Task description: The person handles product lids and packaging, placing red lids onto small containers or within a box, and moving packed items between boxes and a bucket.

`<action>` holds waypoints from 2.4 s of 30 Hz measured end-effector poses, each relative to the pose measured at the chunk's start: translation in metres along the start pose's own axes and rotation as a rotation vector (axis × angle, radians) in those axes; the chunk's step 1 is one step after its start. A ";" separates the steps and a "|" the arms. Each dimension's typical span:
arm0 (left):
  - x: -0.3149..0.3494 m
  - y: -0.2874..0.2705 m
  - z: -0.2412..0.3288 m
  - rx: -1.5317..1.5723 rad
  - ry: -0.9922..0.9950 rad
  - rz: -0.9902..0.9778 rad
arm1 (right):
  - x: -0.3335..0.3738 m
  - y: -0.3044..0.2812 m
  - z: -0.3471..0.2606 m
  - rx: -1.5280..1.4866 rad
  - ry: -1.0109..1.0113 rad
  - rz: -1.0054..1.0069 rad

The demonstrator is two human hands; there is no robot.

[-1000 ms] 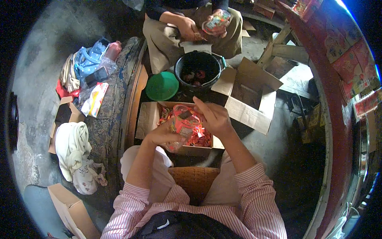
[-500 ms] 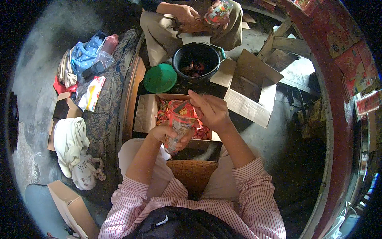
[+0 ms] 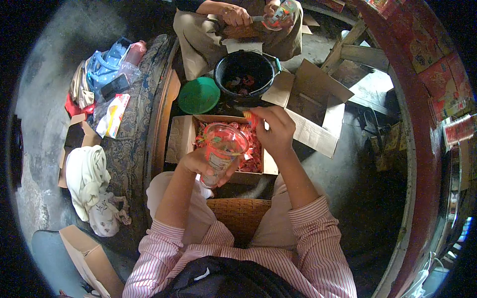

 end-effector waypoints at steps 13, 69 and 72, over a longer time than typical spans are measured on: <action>0.050 -0.037 0.090 -0.897 0.578 0.963 | 0.085 0.091 0.062 0.315 0.373 -0.968; 0.074 -0.033 0.101 -1.067 0.796 1.155 | 0.094 0.096 0.059 0.143 0.386 -1.113; 0.073 -0.032 0.097 -1.084 0.805 1.188 | 0.101 0.093 0.064 0.117 0.426 -1.086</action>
Point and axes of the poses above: each hand's wrist, its own x-axis away from the middle knuckle, its own y-axis out of the palm, z = x × y, the point moved 8 cm from there along -x, towards the middle knuckle, and after that the axes turned 5 degrees about -y, right-handed, at the moved point
